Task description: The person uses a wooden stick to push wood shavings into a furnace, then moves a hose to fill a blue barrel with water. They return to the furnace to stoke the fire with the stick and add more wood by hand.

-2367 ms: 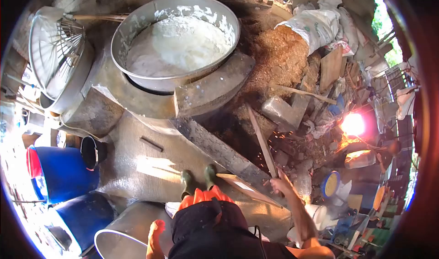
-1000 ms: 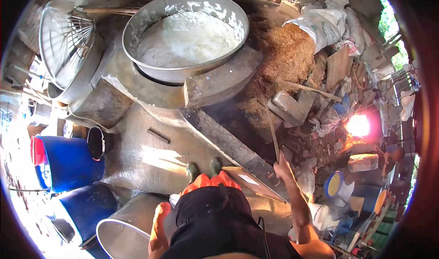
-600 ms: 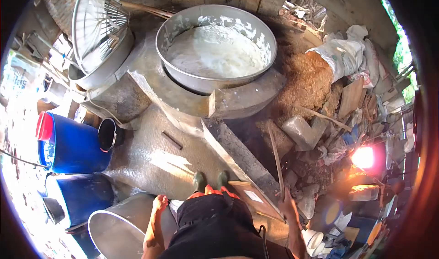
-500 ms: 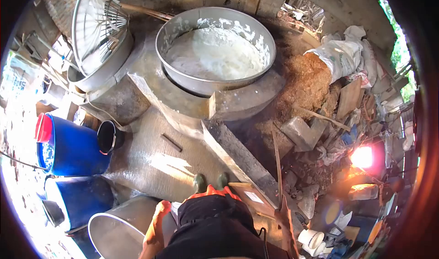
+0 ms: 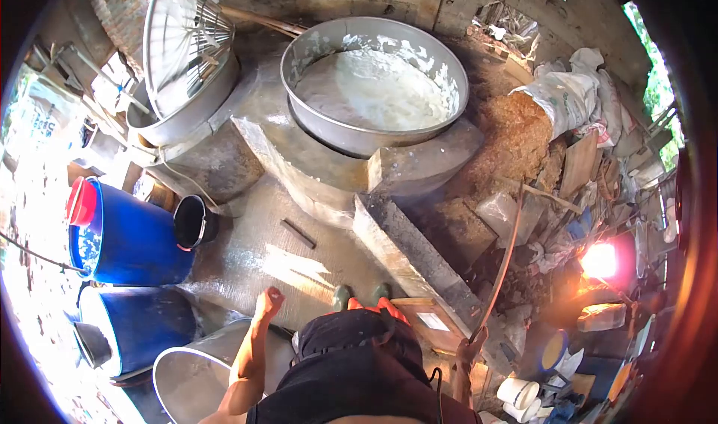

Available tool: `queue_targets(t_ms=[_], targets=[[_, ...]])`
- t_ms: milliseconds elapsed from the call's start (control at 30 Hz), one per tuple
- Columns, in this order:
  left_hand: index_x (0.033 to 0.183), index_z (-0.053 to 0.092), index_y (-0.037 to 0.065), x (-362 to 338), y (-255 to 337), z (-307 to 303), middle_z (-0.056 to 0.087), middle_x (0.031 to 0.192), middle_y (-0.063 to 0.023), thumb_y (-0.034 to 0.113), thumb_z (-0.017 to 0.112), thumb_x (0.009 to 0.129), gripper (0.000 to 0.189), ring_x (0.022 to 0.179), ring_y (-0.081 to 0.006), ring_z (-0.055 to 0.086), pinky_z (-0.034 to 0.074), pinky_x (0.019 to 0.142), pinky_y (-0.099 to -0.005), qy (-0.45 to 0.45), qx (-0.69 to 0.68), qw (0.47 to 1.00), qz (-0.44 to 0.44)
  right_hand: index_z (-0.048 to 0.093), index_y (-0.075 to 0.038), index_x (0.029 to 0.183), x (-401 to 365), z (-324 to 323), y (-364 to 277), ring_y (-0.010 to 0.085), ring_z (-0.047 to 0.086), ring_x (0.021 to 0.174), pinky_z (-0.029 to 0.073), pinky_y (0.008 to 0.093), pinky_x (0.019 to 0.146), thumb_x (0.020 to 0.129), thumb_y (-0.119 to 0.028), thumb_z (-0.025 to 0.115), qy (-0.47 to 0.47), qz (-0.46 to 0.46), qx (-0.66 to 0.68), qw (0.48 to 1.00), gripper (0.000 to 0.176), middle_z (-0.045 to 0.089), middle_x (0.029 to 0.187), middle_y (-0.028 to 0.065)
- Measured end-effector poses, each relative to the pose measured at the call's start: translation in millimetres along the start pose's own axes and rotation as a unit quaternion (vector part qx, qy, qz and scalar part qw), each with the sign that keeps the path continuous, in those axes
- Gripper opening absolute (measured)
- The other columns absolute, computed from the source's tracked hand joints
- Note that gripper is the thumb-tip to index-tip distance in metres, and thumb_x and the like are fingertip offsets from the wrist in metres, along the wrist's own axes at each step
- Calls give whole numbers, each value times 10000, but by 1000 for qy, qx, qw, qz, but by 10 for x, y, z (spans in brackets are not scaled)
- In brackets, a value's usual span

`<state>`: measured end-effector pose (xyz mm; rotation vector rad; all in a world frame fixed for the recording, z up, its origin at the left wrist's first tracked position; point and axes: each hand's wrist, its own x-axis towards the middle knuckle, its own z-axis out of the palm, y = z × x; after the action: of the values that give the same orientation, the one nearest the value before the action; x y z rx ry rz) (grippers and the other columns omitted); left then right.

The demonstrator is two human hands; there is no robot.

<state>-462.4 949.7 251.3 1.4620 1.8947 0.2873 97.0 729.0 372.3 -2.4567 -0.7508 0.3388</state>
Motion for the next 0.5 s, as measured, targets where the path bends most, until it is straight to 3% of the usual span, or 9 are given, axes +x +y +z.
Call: queue_targets(t_ms=[67, 133, 267, 333, 367, 433, 467, 500], targets=[[852, 680, 77, -26, -6, -172, 686, 836, -142, 268, 672, 738, 223, 813, -317, 668, 517, 731, -384, 2, -45, 999, -14, 221, -183, 1398, 5, 5, -55, 242, 548, 746, 448, 353, 641, 771, 18, 473, 20, -24, -17, 999, 705, 548, 1008, 177], [908, 665, 74, -65, -312, -166, 684, 866, -148, 324, 646, 787, 278, 823, -303, 666, 509, 725, -401, -11, -19, 1000, -8, 309, -70, 1321, 217, 248, 195, 243, 528, 817, 428, 351, 702, 737, 43, 434, 55, 13, 24, 998, 608, 439, 1208, 141], [934, 671, 96, -385, -1121, 190, 680, 816, -122, 375, 577, 838, 309, 767, -241, 666, 517, 723, -391, 20, -7, 1000, 1, 320, -86, 1276, 418, 648, 539, 320, 565, 819, 439, 400, 741, 737, -3, 486, 103, -67, 35, 992, 570, 486, 1104, 189], [929, 675, 109, -701, -1330, 291, 680, 769, -104, 382, 574, 835, 306, 720, -230, 669, 522, 699, -369, -32, -13, 991, -128, 293, -83, 1257, 394, 736, 400, 370, 592, 844, 441, 443, 755, 742, -31, 526, 111, 18, -98, 989, 567, 531, 982, 213], [926, 677, 117, -881, -1453, 365, 681, 752, -91, 373, 580, 832, 289, 690, -218, 668, 525, 679, -360, -35, -29, 990, -134, 293, -83, 1257, 353, 717, 211, 370, 592, 844, 441, 443, 755, 742, -31, 526, 110, 16, -97, 989, 567, 531, 982, 213], [917, 680, 126, -1229, -1884, 653, 683, 738, -69, 345, 595, 835, 248, 645, -193, 664, 531, 630, -341, -70, 11, 989, -132, 227, -78, 1339, 246, 619, -121, 373, 607, 940, 469, 459, 780, 763, -35, 541, -10, 106, -40, 993, 658, 542, 1150, 239], [910, 682, 127, -1267, -2085, 768, 685, 740, -61, 326, 604, 841, 224, 629, -181, 661, 535, 602, -332, -101, 67, 985, -124, 227, -78, 1339, 249, 685, -41, 373, 607, 940, 469, 459, 780, 763, -35, 541, -10, 108, -39, 993, 658, 542, 1150, 239], [960, 668, 115, -1330, -1976, 710, 690, 806, -80, 342, 618, 822, 271, 720, -214, 668, 534, 664, -349, -146, 52, 971, -182, 168, -66, 1373, 272, 839, 201, 378, 611, 919, 468, 463, 787, 761, -61, 564, -15, 71, -39, 997, 729, 553, 1124, 256]])
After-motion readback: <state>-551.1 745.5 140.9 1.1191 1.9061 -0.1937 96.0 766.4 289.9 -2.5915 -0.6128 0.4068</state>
